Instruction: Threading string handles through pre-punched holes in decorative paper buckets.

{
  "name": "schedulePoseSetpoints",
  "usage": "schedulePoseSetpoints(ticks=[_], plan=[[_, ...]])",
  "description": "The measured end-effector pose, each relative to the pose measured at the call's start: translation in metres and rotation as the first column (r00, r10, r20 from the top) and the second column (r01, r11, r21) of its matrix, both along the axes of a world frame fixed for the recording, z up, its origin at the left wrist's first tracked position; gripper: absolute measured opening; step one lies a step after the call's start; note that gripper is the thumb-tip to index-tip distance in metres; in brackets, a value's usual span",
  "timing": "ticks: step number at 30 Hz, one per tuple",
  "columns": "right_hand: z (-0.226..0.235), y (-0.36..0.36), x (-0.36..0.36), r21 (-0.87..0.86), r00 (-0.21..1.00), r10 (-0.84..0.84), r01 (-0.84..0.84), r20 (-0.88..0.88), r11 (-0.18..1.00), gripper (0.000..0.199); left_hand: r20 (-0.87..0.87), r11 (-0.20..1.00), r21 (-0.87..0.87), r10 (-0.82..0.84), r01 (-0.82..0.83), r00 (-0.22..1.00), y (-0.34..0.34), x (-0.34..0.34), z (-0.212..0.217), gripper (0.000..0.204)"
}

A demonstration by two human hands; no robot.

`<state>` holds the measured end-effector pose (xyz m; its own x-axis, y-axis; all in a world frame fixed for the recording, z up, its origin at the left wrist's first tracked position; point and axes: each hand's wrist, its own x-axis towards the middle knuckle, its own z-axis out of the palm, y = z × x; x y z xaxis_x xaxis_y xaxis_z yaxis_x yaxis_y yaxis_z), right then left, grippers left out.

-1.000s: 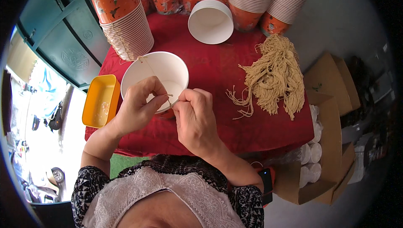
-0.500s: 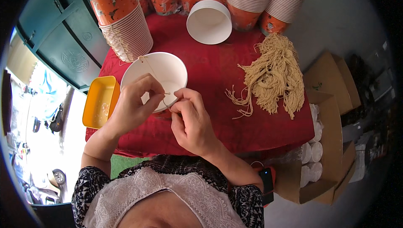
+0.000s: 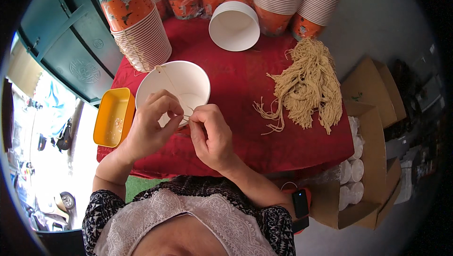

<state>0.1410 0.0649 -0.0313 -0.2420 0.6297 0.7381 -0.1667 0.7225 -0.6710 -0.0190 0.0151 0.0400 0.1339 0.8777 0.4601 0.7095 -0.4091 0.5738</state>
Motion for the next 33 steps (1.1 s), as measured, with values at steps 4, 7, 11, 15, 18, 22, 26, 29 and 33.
schedulePoseSetpoints(ticks=[4,7,11,15,18,22,26,29,33], plan=[[0.002,0.003,-0.003,0.113,0.997,-0.075,0.073,0.008,0.991,0.021,-0.079,0.995,0.095,-0.015,0.023,0.997,-0.003,0.000,-0.002,0.017],[0.000,0.002,-0.004,0.076,0.994,-0.103,0.100,0.028,0.992,0.021,-0.104,0.996,0.081,-0.029,0.037,0.994,-0.007,0.000,-0.002,0.019],[-0.006,-0.004,-0.008,-0.121,0.996,-0.072,0.065,-0.054,0.990,0.022,-0.122,0.994,0.085,-0.056,0.066,0.991,-0.009,0.000,-0.004,0.022],[0.000,0.001,-0.005,0.115,0.984,-0.175,0.170,0.036,0.979,0.023,-0.123,0.991,0.118,-0.055,0.070,0.991,-0.009,0.000,-0.007,0.021],[0.001,0.001,-0.002,0.192,0.975,-0.211,0.193,0.074,0.962,0.022,-0.134,0.984,0.141,-0.088,0.107,0.987,-0.008,-0.001,-0.008,0.021],[0.001,0.000,0.001,0.206,0.973,-0.193,0.165,0.125,0.965,0.023,-0.103,0.983,0.144,-0.097,0.111,0.990,-0.006,-0.001,-0.006,0.022],[0.002,-0.002,0.003,0.170,0.975,-0.174,0.150,0.140,0.974,0.024,-0.099,0.980,0.165,-0.096,0.111,0.990,-0.002,0.002,-0.006,0.022],[0.002,-0.002,0.003,0.133,0.982,-0.143,0.127,0.124,0.983,0.022,-0.115,0.974,0.208,-0.069,0.091,0.991,0.000,0.002,-0.009,0.021],[0.005,-0.005,0.006,-0.045,0.998,-0.016,0.019,0.063,0.999,0.015,-0.126,0.976,0.202,-0.058,0.083,0.990,0.001,0.003,-0.012,0.020]])
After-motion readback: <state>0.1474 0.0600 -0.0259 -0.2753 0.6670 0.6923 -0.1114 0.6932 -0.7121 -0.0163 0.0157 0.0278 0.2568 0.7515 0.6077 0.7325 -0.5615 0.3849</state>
